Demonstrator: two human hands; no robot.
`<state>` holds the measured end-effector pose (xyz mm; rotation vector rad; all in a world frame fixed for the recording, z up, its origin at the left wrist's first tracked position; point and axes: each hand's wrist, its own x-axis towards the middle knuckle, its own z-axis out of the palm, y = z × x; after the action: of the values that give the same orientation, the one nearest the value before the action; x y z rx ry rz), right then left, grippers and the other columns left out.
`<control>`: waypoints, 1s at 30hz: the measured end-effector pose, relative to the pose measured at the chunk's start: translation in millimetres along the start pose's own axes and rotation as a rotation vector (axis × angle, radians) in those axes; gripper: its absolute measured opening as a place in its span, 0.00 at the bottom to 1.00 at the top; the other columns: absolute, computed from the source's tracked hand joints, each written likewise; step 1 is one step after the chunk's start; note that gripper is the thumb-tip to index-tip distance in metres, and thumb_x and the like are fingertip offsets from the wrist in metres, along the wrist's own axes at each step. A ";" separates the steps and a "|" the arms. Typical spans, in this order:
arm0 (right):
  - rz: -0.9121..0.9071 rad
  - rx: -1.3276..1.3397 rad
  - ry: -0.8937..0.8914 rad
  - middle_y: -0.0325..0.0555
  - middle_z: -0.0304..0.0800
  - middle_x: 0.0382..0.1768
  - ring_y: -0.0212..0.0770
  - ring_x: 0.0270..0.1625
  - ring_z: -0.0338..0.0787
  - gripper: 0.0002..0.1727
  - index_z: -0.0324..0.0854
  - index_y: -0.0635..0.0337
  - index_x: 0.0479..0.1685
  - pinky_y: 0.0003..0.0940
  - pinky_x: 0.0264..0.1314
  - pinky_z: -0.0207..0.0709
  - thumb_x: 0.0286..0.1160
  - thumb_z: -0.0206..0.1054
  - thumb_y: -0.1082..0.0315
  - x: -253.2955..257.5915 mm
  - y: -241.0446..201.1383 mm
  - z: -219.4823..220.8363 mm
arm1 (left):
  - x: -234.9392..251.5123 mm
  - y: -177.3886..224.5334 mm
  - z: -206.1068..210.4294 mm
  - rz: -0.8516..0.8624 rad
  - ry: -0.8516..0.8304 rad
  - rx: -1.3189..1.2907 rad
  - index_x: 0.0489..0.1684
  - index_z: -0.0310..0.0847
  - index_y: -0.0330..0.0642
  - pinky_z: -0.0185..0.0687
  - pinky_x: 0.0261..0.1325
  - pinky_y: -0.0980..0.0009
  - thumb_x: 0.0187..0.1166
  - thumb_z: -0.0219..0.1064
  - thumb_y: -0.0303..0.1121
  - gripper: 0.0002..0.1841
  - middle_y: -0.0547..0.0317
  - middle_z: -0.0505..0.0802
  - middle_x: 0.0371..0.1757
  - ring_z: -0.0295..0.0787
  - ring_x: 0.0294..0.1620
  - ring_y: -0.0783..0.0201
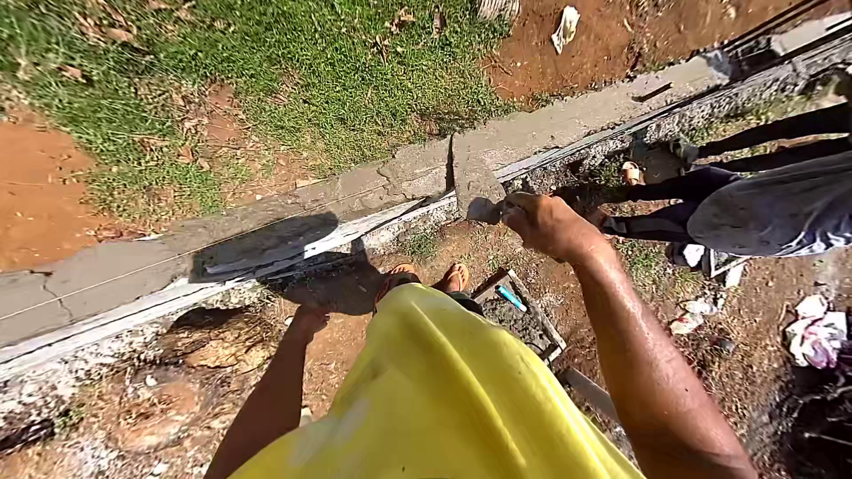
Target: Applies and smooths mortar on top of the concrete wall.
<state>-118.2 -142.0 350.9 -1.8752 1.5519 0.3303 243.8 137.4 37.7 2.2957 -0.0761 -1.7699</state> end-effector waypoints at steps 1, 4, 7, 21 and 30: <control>-0.012 -0.011 0.014 0.57 0.90 0.33 0.55 0.25 0.88 0.18 0.84 0.49 0.70 0.59 0.27 0.82 0.88 0.62 0.56 -3.3 -2.9 3.5 | 0.6 -5.8 0.1 -0.016 -0.008 0.000 0.73 0.74 0.33 0.81 0.53 0.63 0.83 0.68 0.35 0.23 0.41 0.86 0.63 0.85 0.48 0.60; -0.040 -0.017 -0.025 0.55 0.91 0.34 0.53 0.26 0.89 0.19 0.84 0.50 0.72 0.58 0.29 0.84 0.88 0.63 0.57 -7.7 -11.8 7.2 | 0.8 -21.6 0.9 -0.052 -0.032 0.002 0.70 0.77 0.34 0.81 0.54 0.63 0.83 0.68 0.34 0.21 0.43 0.87 0.63 0.85 0.49 0.60; -0.057 -0.018 -0.016 0.54 0.92 0.35 0.52 0.28 0.89 0.19 0.84 0.52 0.73 0.57 0.32 0.84 0.89 0.63 0.58 -11.1 -14.5 4.4 | 2.7 -30.4 -0.1 -0.071 -0.039 -0.022 0.67 0.79 0.34 0.81 0.53 0.64 0.82 0.70 0.35 0.20 0.44 0.88 0.61 0.85 0.48 0.61; 0.031 -0.183 0.255 0.64 0.93 0.43 0.68 0.43 0.92 0.21 0.82 0.55 0.75 0.75 0.45 0.79 0.87 0.65 0.59 -25.4 19.7 -19.3 | -14.0 -20.5 -11.5 0.210 0.030 0.650 0.49 0.88 0.28 0.73 0.71 0.33 0.79 0.71 0.48 0.25 0.29 0.90 0.56 0.85 0.65 0.34; -0.007 -0.196 0.237 0.65 0.92 0.42 0.71 0.41 0.91 0.20 0.83 0.52 0.73 0.74 0.38 0.79 0.85 0.65 0.60 -17.2 12.8 -3.0 | 6.1 -67.8 -28.0 0.039 0.092 0.411 0.59 0.84 0.26 0.81 0.63 0.41 0.84 0.67 0.46 0.25 0.30 0.90 0.56 0.89 0.55 0.39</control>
<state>-135.3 -131.5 358.9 -2.1346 1.7207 0.2732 265.1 206.4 23.6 2.6258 -0.5083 -1.7569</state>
